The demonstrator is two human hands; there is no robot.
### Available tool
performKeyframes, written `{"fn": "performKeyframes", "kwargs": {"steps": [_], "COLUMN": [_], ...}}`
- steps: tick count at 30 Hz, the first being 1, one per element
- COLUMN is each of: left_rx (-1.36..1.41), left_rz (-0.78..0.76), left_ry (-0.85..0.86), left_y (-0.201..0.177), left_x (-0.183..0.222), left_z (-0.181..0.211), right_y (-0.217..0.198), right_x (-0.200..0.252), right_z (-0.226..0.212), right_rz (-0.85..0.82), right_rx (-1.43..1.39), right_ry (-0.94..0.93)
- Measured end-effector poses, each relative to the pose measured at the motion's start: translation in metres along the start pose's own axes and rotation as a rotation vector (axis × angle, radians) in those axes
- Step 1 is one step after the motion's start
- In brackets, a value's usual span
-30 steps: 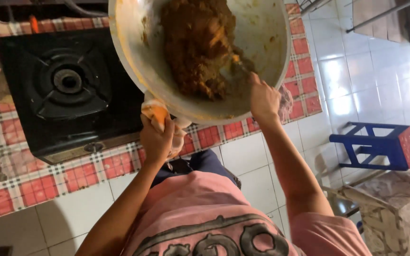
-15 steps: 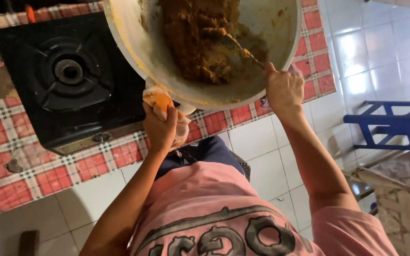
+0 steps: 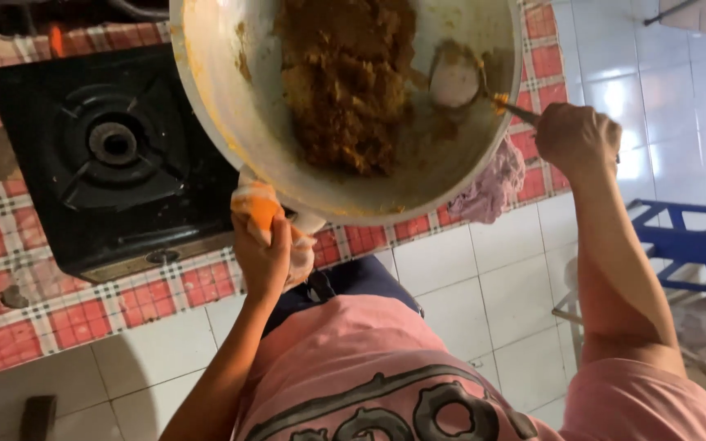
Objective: Stirring and folding a thick brown filling paste in a large wok over a gas stove to ensure even cooking.
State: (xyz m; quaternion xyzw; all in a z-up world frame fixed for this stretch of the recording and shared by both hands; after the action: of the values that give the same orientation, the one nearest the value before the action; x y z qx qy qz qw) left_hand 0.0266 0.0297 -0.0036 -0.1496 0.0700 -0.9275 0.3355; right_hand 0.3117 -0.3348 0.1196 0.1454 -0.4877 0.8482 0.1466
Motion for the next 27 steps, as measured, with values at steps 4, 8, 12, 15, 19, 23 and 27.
{"fn": "performKeyframes", "kwargs": {"steps": [4, 8, 12, 15, 19, 23, 27], "left_rx": [-0.135, -0.102, -0.097, -0.102, -0.085, -0.084, -0.101], "left_rz": [0.140, 0.181, 0.230, 0.218, 0.216, 0.195, 0.174], "left_ry": [-0.040, -0.156, -0.153, -0.119, -0.045, -0.026, 0.004], "left_y": [0.006, 0.013, 0.012, 0.011, 0.018, 0.012, 0.011], "left_x": [0.006, 0.003, 0.003, 0.004, 0.003, 0.003, 0.005], "left_z": [-0.003, 0.008, -0.004, -0.006, 0.014, 0.002, 0.022], "right_y": [0.091, 0.035, 0.012, 0.006, 0.013, 0.011, 0.006], "right_x": [-0.118, -0.120, -0.117, -0.086, -0.040, 0.023, 0.088], "right_z": [0.008, -0.062, -0.126, -0.129, -0.109, -0.092, -0.091], "right_rz": [-0.047, 0.069, 0.281, 0.427, 1.053, 1.160, 1.135], "right_rx": [-0.123, -0.565, -0.408, -0.275, 0.051, 0.127, 0.062], "right_ry": [-0.069, -0.206, -0.229, -0.276, -0.357, -0.411, -0.518]}}
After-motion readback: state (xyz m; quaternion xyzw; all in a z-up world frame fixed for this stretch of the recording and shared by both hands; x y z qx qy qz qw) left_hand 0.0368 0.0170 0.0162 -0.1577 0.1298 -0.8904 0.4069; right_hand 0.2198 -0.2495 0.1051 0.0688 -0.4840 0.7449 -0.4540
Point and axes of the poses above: each hand's wrist, its own x-axis away from the middle knuckle, its own y-axis out of the palm, z = x × y, the point moved 4 cm from there along -x, towards the middle knuckle, and after that the axes turned 4 degrees about x, right-handed, at the moved point
